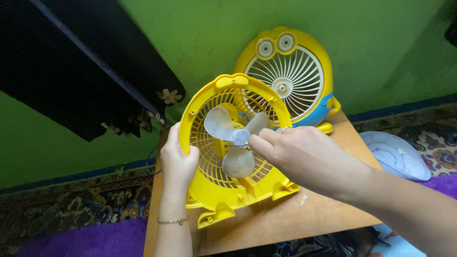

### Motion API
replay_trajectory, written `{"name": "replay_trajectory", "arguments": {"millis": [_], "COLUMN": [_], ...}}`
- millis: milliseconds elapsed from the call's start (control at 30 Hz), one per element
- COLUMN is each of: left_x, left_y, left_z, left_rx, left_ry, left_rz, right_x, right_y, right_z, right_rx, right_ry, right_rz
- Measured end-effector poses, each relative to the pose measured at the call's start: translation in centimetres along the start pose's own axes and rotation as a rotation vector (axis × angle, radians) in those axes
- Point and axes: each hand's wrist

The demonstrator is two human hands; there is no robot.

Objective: The person removes the front grille of a yellow electric fan, then uses a screwdriver to loosen and remove the central nut holding the fan blades. The person repeatedly attempts to unscrew the nut and rotate the blade assembly.

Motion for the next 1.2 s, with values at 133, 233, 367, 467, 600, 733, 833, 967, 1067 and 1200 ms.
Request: {"name": "replay_trajectory", "arguments": {"millis": [133,233,367,467,600,733,833,967,1067,1200], "left_x": [0.1,0.2,0.2,0.1,0.2,0.3,0.4,0.4,0.4,0.3], "left_y": [-0.2,-0.1,0.1,0.1,0.0,0.1,0.1,0.0,0.1,0.2], "left_z": [0.2,0.3,0.5,0.5,0.7,1.1,1.2,0.9,0.4,0.1], "left_rx": [-0.057,0.007,-0.068,-0.063,-0.061,-0.069,-0.020,-0.005,-0.089,-0.072], "left_ry": [-0.011,-0.027,-0.021,-0.027,-0.036,-0.038,-0.028,-0.051,-0.062,-0.051], "left_rz": [0.013,-0.002,0.012,0.016,0.013,0.015,0.006,-0.001,0.021,0.029], "right_x": [0.1,-0.1,-0.3,-0.4,-0.6,-0.7,-0.9,-1.5,-1.8,-1.4], "right_y": [-0.3,-0.6,-0.6,-0.4,-0.5,-1.2,-1.5,-1.3,-1.3,-2.0], "right_z": [-0.9,-1.2,-1.5,-1.7,-2.0,-2.0,-1.8,-1.5,-1.5,-0.8], "right_rx": [-0.010,-0.058,-0.073,-0.085,-0.157,-0.220,-0.267,-0.313,-0.296,-0.049], "right_ry": [-0.085,0.032,0.060,-0.001,0.062,0.096,0.090,0.083,0.113,0.180], "right_rz": [0.015,-0.030,0.065,0.159,0.104,0.138,0.133,0.153,0.195,0.326]}}
Point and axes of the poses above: each hand's wrist, its own y-axis away from the middle knuckle, its own x-axis out of the back of the hand, z = x × y, and after that the axes turned 9 degrees about -x, right-handed
